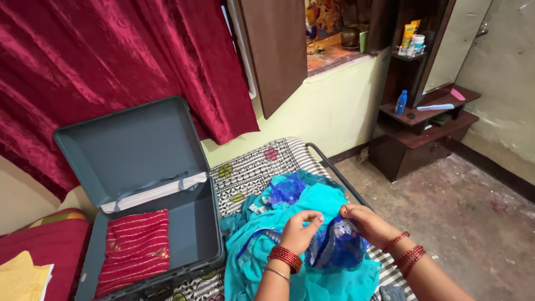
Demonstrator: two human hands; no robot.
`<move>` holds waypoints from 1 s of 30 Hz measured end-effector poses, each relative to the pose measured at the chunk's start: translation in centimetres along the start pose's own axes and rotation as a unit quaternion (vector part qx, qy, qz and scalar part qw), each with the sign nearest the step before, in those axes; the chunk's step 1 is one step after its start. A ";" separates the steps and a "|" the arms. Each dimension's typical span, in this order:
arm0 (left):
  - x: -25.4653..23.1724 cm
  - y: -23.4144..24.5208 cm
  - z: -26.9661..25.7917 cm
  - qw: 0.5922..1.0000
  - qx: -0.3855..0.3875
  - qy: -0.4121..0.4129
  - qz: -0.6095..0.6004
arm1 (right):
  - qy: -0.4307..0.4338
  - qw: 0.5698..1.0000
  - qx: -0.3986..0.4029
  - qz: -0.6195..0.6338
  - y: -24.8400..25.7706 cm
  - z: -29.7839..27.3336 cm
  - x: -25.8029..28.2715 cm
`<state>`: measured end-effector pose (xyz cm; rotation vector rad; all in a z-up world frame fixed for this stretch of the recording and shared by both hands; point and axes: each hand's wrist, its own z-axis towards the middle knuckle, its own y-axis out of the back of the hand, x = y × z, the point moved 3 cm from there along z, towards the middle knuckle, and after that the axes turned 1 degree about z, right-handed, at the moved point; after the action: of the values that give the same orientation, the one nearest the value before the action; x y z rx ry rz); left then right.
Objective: The person folds a turquoise garment with decorative trim on a bed next to an open suitcase. The person smooths the fabric, aligns the edges, and folds the garment into a compact shape.
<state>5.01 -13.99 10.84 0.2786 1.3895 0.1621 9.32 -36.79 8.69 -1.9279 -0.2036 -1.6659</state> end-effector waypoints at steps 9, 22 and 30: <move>-1.2 -1.7 -1.1 0.990 0.115 0.015 -0.084 | -0.052 0.996 -0.002 -0.068 -1.7 -0.6 1.5; -0.9 -2.1 -1.5 0.973 0.147 0.058 -0.170 | -0.018 0.987 0.046 -0.151 -3.6 -1.5 4.6; -1.6 -2.2 -1.8 0.978 0.114 0.048 -0.168 | -0.028 0.994 0.036 -0.095 -3.4 -1.0 3.5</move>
<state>2.84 -16.37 11.43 0.2249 1.5321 -0.2684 7.56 -35.39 13.17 -1.9532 -0.4757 -1.7018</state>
